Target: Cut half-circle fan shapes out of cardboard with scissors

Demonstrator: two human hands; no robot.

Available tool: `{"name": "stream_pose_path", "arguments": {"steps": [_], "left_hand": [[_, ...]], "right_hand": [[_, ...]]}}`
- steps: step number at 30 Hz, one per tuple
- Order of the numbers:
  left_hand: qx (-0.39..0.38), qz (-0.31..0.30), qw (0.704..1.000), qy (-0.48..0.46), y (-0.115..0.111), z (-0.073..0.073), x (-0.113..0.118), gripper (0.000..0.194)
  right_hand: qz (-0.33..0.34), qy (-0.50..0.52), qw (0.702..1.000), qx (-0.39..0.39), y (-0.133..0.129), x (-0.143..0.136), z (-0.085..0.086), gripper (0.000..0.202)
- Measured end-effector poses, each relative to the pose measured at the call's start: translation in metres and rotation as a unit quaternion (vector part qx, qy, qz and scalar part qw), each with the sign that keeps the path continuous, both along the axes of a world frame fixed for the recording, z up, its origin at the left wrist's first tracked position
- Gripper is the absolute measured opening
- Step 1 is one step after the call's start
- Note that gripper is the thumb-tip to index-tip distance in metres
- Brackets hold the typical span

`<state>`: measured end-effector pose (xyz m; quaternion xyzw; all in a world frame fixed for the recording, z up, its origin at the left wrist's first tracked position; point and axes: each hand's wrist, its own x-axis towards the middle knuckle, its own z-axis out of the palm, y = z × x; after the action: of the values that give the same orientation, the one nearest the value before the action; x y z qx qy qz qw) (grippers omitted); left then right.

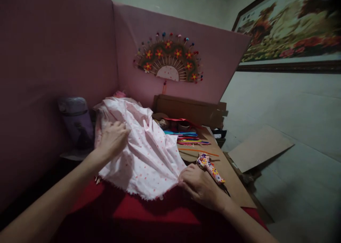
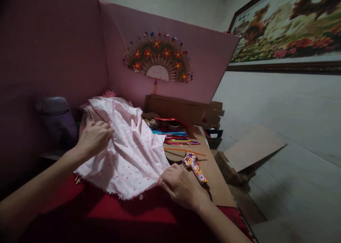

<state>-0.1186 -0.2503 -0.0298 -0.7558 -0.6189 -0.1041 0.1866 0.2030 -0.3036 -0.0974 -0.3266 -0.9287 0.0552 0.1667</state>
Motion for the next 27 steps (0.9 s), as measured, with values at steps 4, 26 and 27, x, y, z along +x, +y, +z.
{"name": "stream_pose_path", "arguments": {"steps": [4, 26, 27], "left_hand": [[-0.189, -0.201, 0.94, -0.2, -0.052, -0.021, 0.023, 0.027], [0.102, -0.038, 0.912, -0.395, -0.096, -0.021, -0.059, 0.022], [0.095, -0.033, 0.913, -0.395, -0.098, -0.016, -0.059, 0.027]], "right_hand": [[-0.063, 0.048, 0.995, -0.064, 0.0, 0.004, -0.002, 0.037], [0.002, 0.184, 0.977, -0.108, -0.015, 0.016, 0.006, 0.018], [-0.011, 0.196, 0.975, -0.101, -0.014, 0.014, 0.007, 0.018]]}}
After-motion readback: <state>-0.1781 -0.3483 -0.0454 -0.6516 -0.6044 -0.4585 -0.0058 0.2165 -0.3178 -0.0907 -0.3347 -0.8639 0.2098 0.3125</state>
